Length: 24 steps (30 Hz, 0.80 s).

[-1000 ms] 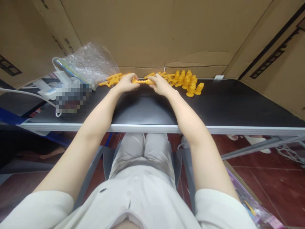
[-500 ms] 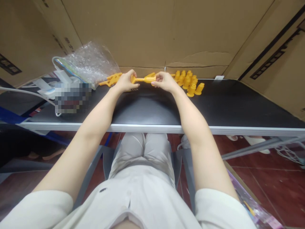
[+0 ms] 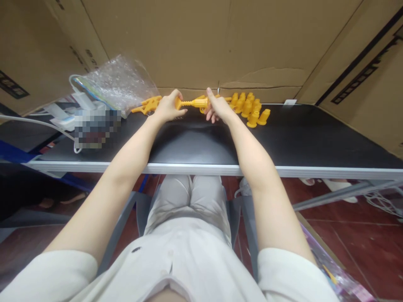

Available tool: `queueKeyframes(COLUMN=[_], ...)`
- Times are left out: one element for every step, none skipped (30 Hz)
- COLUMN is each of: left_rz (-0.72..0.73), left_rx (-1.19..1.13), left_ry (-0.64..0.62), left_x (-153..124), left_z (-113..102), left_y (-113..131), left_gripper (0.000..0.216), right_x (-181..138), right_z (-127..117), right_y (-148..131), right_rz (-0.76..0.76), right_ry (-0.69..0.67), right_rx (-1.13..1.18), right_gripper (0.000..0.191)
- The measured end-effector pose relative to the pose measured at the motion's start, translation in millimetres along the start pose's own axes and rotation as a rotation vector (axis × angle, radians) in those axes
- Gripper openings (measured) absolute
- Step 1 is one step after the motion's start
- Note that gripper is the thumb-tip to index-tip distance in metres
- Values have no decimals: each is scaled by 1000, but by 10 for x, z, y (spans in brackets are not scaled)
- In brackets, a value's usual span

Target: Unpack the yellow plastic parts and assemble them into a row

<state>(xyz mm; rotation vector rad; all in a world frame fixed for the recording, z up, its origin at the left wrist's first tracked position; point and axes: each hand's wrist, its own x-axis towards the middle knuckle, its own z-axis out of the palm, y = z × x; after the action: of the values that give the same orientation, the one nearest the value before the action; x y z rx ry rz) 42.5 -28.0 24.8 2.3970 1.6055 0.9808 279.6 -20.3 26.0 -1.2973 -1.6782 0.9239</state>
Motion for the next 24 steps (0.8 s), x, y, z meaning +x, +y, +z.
queueKeyframes(left_rz=[-5, -8, -11, -13, -16, -17, -15, -11, -4, 4, 11, 17, 19, 20, 19, 18, 16, 15, 15, 15, 15, 16, 15, 14], left_rx=[-3, -5, -4, -1, 3, 5, 4, -2, -10, -19, -26, -30, -30, -28, -24, -19, -14, -10, -5, -1, 3, 6, 9, 9], left_ry=[6, 11, 14, 16, 16, 15, 16, 18, 20, 23, 25, 26, 27, 29, 31, 32, 32, 32, 30, 28, 27, 27, 29, 32], left_x=[2, 3, 4, 4, 4, 4, 5, 6, 7, 9, 11, 12, 13, 12, 11, 9, 7, 4, 2, 1, 0, 0, 1, 2], left_z=[6, 8, 8, 6, 2, -3, -7, -10, -12, -13, -13, -14, -14, -16, -17, -19, -22, -25, -27, -29, -30, -30, -29, -27], left_y=[-9, -17, -24, -28, -29, -27, -24, -20, -17, -13, -11, -8, -7, -5, -2, 0, 3, 5, 7, 8, 7, 5, 2, -2], left_gripper=[45, 44, 44, 43, 43, 43, 44, 45, 46, 47, 47, 47, 47, 46, 45, 44, 43, 43, 42, 42, 41, 41, 41, 42], right_x=[-8, -21, -39, -59, -79, -96, -110, -120, -127, -131, -134, -137, -141, -145, -151, -157, -164, -172, -180, -187, -194, -199, -202, -204], right_z=[-16, -31, -46, -58, -67, -72, -73, -71, -67, -62, -57, -52, -47, -44, -40, -37, -33, -28, -23, -17, -11, -6, 0, 4], right_y=[-6, -16, -28, -42, -55, -67, -76, -84, -90, -95, -99, -104, -109, -115, -122, -130, -140, -151, -162, -173, -184, -193, -201, -205], right_rz=[2, -7, -27, -55, -84, -110, -126, -130, -125, -116, -107, -100, -94, -89, -85, -81, -76, -71, -66, -61, -56, -49, -44, -40], right_ry=[-26, -48, -63, -70, -74, -73, -67, -57, -46, -37, -32, -30, -31, -31, -29, -26, -24, -23, -22, -22, -21, -17, -13, -10], right_rx=[11, 20, 24, 23, 21, 18, 16, 14, 13, 15, 18, 24, 31, 36, 39, 40, 39, 38, 37, 35, 33, 30, 30, 31], right_gripper=[79, 73, 67, 60, 57, 56, 56, 54, 52, 48, 45, 43, 42, 42, 41, 42, 41, 41, 40, 39, 38, 37, 36, 36])
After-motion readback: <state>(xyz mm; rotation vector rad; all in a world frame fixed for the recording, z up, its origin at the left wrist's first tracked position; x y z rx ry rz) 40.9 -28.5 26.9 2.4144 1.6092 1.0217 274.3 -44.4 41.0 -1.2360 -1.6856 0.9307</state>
